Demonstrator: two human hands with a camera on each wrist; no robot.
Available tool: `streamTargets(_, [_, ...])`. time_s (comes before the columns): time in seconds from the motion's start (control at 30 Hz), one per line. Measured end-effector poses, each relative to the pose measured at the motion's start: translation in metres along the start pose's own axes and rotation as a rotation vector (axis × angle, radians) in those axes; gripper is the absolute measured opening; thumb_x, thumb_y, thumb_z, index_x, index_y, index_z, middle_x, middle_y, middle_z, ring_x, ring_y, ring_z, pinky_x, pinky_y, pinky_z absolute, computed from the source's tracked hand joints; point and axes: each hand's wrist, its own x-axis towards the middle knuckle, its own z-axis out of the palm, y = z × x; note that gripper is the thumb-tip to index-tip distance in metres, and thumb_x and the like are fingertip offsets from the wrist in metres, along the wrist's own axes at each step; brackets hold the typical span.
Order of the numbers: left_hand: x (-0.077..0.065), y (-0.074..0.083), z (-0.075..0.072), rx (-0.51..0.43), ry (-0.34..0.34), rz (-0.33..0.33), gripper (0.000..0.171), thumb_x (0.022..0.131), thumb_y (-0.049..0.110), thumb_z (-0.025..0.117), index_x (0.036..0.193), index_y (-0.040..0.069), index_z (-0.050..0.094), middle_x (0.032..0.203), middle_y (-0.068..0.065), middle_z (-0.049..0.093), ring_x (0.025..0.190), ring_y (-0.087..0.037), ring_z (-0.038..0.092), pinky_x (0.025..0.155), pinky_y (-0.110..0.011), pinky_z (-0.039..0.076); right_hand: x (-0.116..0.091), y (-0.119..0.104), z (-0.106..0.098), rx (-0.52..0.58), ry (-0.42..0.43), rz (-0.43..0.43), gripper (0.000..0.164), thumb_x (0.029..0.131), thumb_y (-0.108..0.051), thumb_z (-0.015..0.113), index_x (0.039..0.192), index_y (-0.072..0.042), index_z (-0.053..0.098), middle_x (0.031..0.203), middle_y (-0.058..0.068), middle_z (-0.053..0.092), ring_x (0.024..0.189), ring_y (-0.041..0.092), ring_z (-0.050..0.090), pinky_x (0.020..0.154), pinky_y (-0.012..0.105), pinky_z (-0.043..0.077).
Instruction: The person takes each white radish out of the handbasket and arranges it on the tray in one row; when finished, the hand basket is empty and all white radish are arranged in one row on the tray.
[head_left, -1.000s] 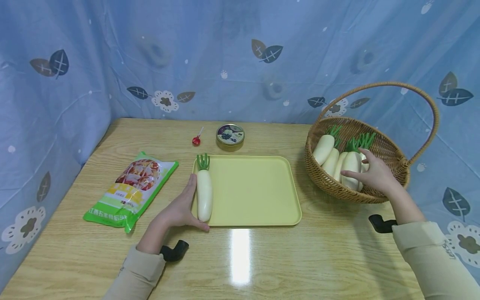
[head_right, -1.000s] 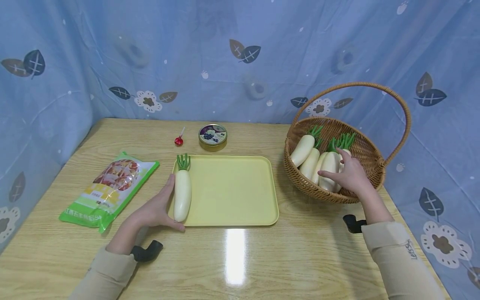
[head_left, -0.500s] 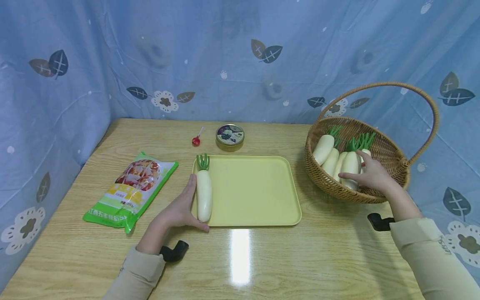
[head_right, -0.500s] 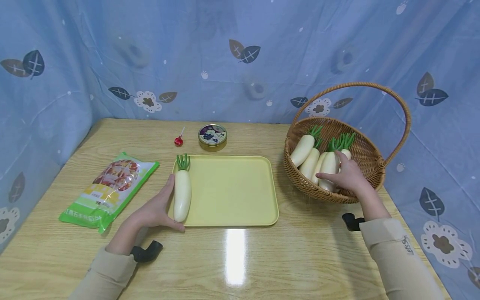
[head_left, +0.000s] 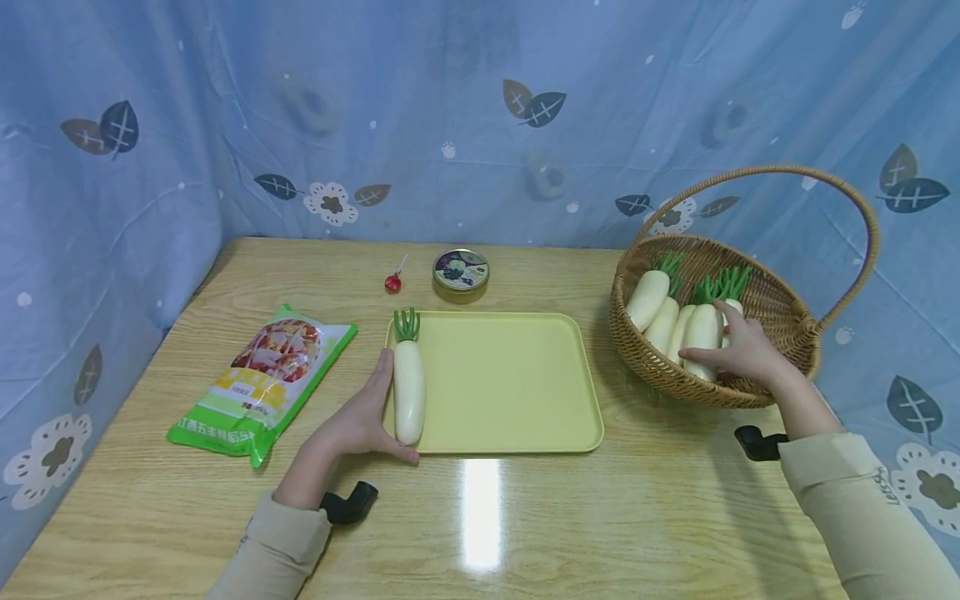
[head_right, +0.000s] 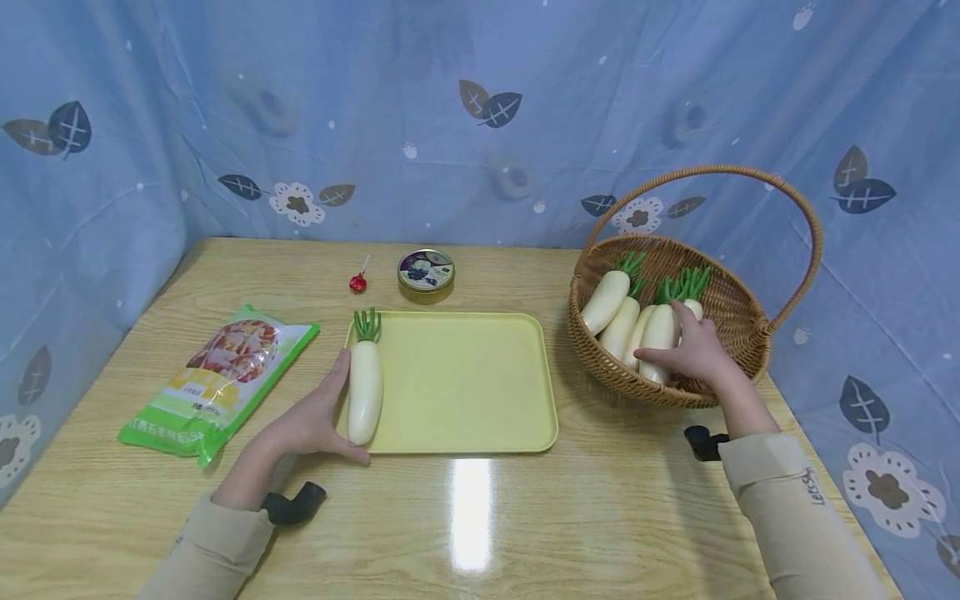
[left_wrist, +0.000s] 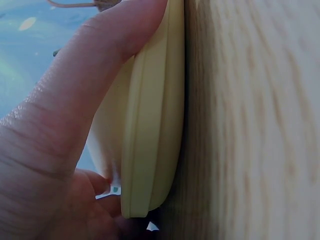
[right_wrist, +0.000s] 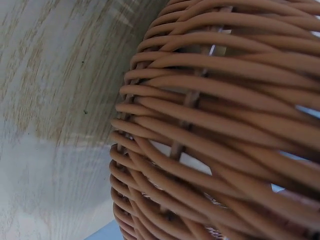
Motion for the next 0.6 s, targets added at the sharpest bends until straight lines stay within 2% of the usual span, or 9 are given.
streamTargets(0.2, [0.0002, -0.0014, 0.0015, -0.005, 0.002, -0.005, 0.151, 0.044, 0.041, 0.090, 0.142, 0.000, -0.017, 0.149, -0.020, -0.016, 0.136, -0.032, -0.007, 0.109, -0.048, 0.010, 0.0013, 0.0039, 0.0014, 0.050, 0.025, 0.001, 0.107, 0.079, -0.037, 0.069, 0.143, 0.005, -0.008, 0.122, 0.046, 0.013, 0.100, 0.054, 0.033, 0.053, 0.038, 0.054])
streamTargets(0.5, [0.0005, -0.0007, 0.0012, -0.008, 0.006, -0.001, 0.151, 0.043, 0.042, 0.090, 0.142, 0.000, -0.017, 0.149, -0.020, -0.016, 0.136, -0.032, -0.007, 0.109, -0.048, 0.010, 0.0018, 0.0035, 0.0000, -0.019, 0.046, -0.021, 0.101, 0.082, -0.029, 0.068, 0.140, 0.012, -0.003, 0.120, 0.047, 0.020, 0.100, 0.054, 0.036, 0.057, 0.040, 0.053])
streamTargets(0.6, [0.0005, -0.0004, 0.0008, -0.009, 0.006, 0.004, 0.151, 0.044, 0.041, 0.090, 0.142, 0.000, -0.017, 0.149, -0.020, -0.016, 0.137, -0.031, -0.007, 0.109, -0.048, 0.010, 0.0014, 0.0026, 0.0002, -0.007, 0.056, -0.018, 0.099, 0.081, -0.027, 0.068, 0.141, 0.011, -0.002, 0.121, 0.045, 0.021, 0.099, 0.053, 0.038, 0.056, 0.040, 0.053])
